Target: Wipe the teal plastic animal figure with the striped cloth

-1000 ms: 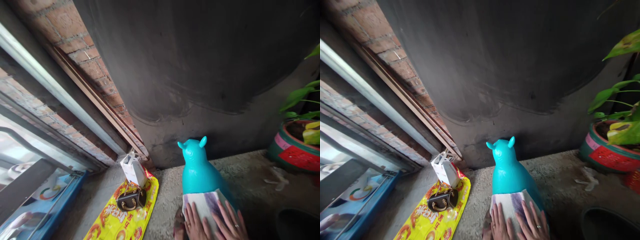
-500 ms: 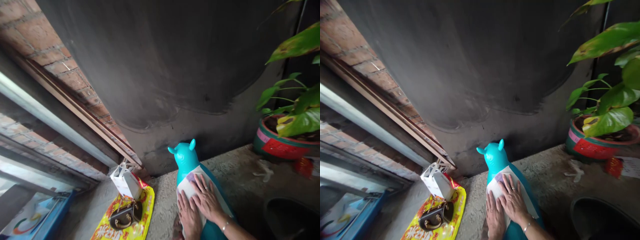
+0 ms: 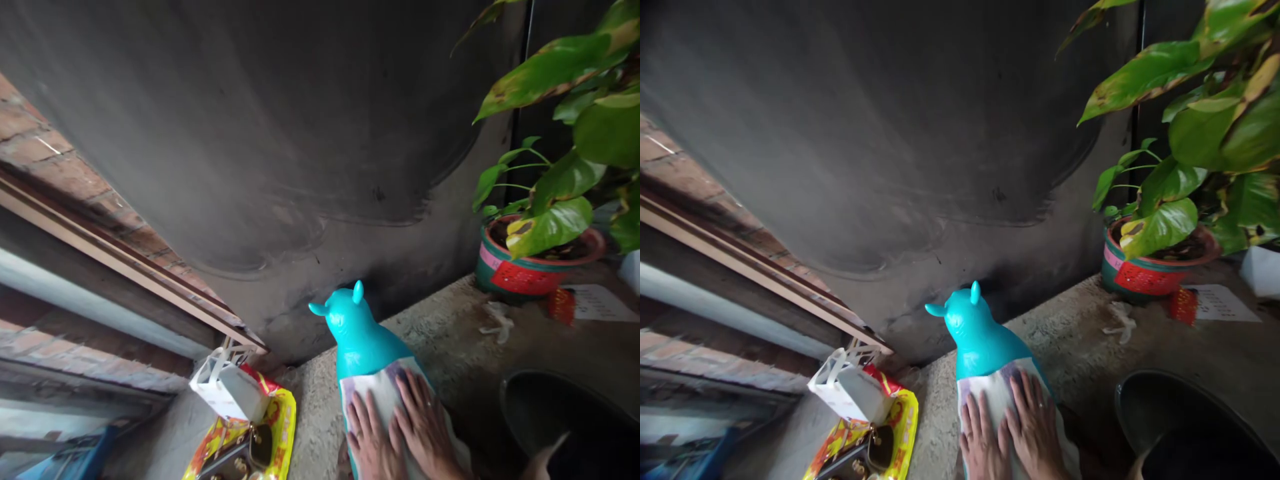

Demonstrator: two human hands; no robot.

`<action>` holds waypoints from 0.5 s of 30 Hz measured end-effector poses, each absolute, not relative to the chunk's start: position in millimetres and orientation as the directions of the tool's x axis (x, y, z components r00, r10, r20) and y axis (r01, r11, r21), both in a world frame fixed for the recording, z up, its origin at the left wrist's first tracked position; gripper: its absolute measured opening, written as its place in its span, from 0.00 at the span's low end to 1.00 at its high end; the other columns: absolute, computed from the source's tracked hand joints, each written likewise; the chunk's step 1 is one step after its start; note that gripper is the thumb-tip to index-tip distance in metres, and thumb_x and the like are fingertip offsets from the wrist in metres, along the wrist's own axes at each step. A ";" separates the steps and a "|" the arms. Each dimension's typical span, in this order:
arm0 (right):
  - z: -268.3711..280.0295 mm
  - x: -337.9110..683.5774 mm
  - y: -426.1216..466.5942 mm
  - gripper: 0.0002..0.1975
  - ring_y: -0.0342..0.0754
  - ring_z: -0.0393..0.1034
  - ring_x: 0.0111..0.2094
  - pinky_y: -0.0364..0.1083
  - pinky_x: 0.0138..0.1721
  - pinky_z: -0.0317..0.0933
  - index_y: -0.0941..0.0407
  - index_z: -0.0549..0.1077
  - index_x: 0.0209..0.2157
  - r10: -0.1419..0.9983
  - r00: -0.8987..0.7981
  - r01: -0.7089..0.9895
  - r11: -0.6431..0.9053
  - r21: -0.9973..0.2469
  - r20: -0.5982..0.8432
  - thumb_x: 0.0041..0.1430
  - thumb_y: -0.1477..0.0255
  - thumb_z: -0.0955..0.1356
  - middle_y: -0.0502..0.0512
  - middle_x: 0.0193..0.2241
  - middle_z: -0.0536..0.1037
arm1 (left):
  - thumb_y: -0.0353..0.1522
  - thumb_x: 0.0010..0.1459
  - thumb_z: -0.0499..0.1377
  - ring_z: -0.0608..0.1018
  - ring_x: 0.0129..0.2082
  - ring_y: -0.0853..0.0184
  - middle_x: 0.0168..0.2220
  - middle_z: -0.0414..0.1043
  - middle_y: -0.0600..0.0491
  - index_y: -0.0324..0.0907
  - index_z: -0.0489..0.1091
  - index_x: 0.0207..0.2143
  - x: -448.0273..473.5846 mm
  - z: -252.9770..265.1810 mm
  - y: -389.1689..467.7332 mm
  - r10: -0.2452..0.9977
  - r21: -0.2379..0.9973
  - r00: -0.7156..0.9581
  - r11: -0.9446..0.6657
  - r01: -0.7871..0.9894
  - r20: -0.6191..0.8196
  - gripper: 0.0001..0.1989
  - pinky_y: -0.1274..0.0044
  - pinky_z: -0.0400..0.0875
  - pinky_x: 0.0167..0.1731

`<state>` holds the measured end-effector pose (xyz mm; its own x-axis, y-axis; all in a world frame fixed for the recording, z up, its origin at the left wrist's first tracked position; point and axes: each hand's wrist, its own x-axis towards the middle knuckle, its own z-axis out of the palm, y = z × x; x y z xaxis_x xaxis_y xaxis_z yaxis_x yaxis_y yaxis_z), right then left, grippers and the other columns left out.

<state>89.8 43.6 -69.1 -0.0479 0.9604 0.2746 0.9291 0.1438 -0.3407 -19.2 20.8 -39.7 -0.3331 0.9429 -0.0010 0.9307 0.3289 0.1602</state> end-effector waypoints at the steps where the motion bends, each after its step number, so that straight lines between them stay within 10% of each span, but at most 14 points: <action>1: -63.6 87.4 62.2 0.29 0.56 0.34 0.68 0.62 0.59 0.55 0.51 0.36 0.69 0.978 -0.077 0.931 0.140 -0.338 0.192 0.70 0.63 0.49 0.53 0.68 0.39 | 0.40 0.64 0.43 0.44 0.68 0.50 0.69 0.39 0.43 0.37 0.51 0.66 -19.4 -33.1 32.0 0.948 0.128 -0.317 0.314 0.941 0.002 0.31 0.53 0.58 0.59; 6: -39.7 74.9 138.5 0.29 0.55 0.28 0.68 0.63 0.63 0.48 0.52 0.41 0.68 0.984 -0.180 0.928 0.169 -0.332 -0.003 0.69 0.65 0.51 0.48 0.68 0.32 | 0.35 0.69 0.42 0.42 0.68 0.50 0.69 0.35 0.42 0.38 0.44 0.68 -21.5 -13.0 78.9 0.951 -0.068 -0.307 0.308 0.949 0.031 0.27 0.56 0.63 0.57; 11: -43.7 78.8 119.1 0.28 0.59 0.31 0.68 0.64 0.61 0.51 0.55 0.42 0.68 0.989 -0.150 0.928 0.143 -0.345 0.007 0.70 0.65 0.49 0.52 0.68 0.35 | 0.39 0.69 0.43 0.46 0.68 0.52 0.69 0.36 0.43 0.40 0.46 0.67 -23.4 -13.7 66.8 0.963 -0.012 -0.244 0.247 0.969 0.115 0.27 0.60 0.67 0.54; 15: -84.9 97.8 45.0 0.31 0.60 0.45 0.65 0.61 0.56 0.62 0.55 0.38 0.69 0.958 -0.012 0.914 0.127 -0.386 0.286 0.70 0.60 0.51 0.60 0.68 0.42 | 0.48 0.66 0.47 0.52 0.66 0.48 0.66 0.44 0.42 0.42 0.55 0.64 -12.8 -19.3 26.1 0.968 0.027 -0.219 0.218 0.976 0.121 0.30 0.54 0.65 0.54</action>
<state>97.8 45.0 -84.9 -0.0120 0.9581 0.2863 0.9136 0.1269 -0.3864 -12.8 26.1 -19.3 -0.2194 0.9681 0.1213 0.9756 0.2177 0.0274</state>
